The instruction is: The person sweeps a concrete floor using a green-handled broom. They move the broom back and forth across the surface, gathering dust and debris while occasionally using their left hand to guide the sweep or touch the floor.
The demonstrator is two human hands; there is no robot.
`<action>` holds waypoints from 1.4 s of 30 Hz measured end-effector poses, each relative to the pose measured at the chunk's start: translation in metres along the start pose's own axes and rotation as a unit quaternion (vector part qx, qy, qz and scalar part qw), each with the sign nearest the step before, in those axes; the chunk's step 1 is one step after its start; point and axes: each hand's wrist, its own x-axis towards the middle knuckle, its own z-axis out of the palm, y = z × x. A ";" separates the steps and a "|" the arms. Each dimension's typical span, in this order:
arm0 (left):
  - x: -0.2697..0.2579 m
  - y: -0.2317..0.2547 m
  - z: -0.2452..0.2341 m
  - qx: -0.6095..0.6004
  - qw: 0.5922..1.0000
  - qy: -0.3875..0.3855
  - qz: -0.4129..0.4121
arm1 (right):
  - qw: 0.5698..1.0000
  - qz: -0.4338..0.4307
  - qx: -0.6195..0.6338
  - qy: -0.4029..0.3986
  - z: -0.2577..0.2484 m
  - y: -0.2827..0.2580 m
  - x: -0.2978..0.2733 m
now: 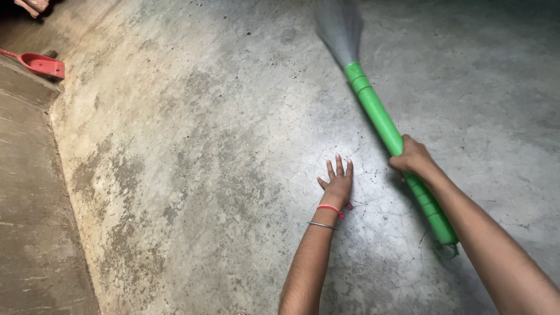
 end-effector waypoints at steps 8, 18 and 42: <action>-0.007 0.001 -0.008 -0.008 1.000 -0.005 -0.002 | 0.993 -0.025 0.111 0.040 -0.011 0.022 -0.060; 0.004 -0.008 0.006 0.010 0.999 0.038 0.002 | 0.967 0.020 0.153 0.201 -0.077 0.113 -0.061; -0.057 0.129 0.101 0.122 0.990 0.072 0.003 | 0.988 0.020 0.147 -0.028 -0.133 0.103 -0.124</action>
